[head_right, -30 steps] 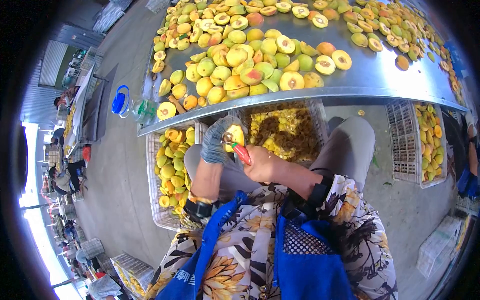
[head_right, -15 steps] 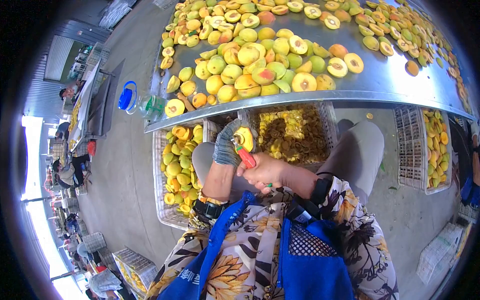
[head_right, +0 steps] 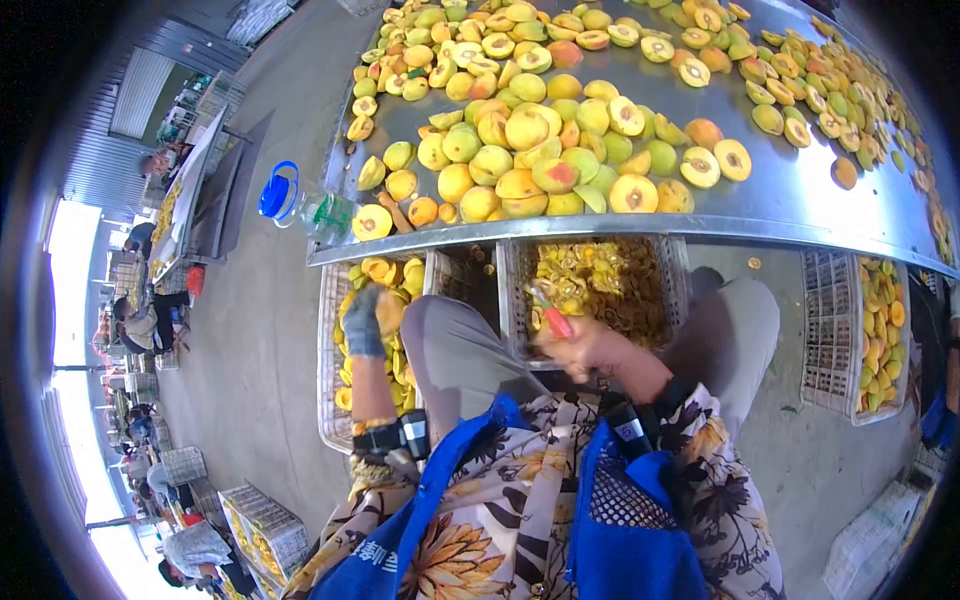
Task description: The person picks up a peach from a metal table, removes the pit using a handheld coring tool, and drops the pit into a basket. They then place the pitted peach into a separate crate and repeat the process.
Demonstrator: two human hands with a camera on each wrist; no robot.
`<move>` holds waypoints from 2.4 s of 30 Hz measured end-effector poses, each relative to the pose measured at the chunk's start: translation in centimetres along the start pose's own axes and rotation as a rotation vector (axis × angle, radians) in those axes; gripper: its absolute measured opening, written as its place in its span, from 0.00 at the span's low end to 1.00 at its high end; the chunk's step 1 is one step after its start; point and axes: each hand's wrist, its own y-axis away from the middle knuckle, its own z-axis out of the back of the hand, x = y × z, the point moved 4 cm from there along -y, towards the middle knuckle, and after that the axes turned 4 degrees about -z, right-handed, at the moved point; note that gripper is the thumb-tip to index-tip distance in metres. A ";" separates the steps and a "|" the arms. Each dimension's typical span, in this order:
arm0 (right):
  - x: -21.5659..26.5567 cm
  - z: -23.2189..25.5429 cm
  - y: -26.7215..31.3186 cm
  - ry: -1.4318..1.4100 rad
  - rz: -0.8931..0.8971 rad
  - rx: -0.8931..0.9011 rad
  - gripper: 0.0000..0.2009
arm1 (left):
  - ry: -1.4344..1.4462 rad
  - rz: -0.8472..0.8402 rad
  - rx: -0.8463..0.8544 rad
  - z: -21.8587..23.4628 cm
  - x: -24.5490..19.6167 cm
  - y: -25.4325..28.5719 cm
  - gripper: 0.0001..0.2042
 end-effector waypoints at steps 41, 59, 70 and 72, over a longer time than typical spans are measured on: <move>7.3 -3.4 2.2 0.481 0.267 -0.693 0.13 | 0.697 0.211 0.360 -17.5 -9.0 10.2 0.12; 8.2 -4.0 3.0 0.310 0.075 -0.114 0.07 | 0.820 0.464 0.772 -16.9 -9.4 9.7 0.21; 7.6 -7.1 2.7 -0.312 -0.080 0.212 0.08 | 0.227 -0.080 0.403 -15.0 -11.4 9.5 0.15; 7.4 -6.9 2.8 -0.398 -0.096 0.271 0.08 | 0.209 -0.056 0.375 -15.2 -11.4 9.2 0.16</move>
